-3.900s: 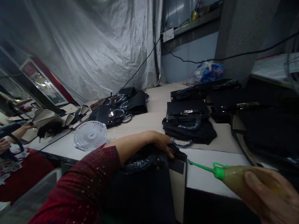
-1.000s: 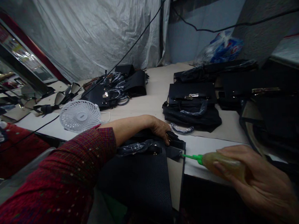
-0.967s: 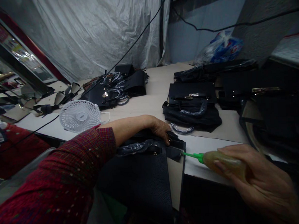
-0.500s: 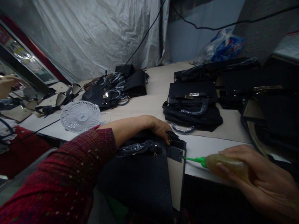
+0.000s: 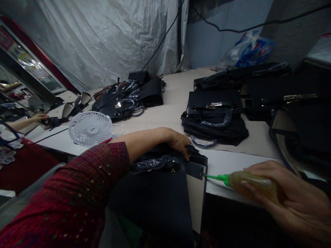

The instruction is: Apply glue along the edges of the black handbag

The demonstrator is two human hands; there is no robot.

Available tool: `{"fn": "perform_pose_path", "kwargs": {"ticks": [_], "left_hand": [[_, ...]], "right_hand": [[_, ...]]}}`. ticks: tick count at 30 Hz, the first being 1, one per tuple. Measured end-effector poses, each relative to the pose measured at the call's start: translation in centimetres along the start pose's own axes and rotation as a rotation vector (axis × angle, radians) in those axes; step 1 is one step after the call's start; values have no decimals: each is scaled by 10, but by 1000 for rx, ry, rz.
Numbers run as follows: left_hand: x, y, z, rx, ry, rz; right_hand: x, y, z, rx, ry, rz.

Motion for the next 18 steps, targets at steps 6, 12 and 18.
{"fn": "perform_pose_path", "kwargs": {"ticks": [6, 12, 18], "left_hand": [[1, 1, 1, -3, 6, 11], [2, 2, 0, -4, 51, 14], [0, 1, 0, -33, 20, 12]], "right_hand": [[-4, -4, 3, -1, -2, -27], [-12, 5, 7, 70, -28, 113], [-10, 3, 16, 67, -63, 96]]}}
Point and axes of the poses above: each hand's wrist, its own x-axis towards the middle knuckle, its own y-axis out of the palm, z = x × y, the point moved 8 cm from there along x, towards the middle knuckle, and after that the axes turned 11 degrees about -z, right-handed, at the moved point
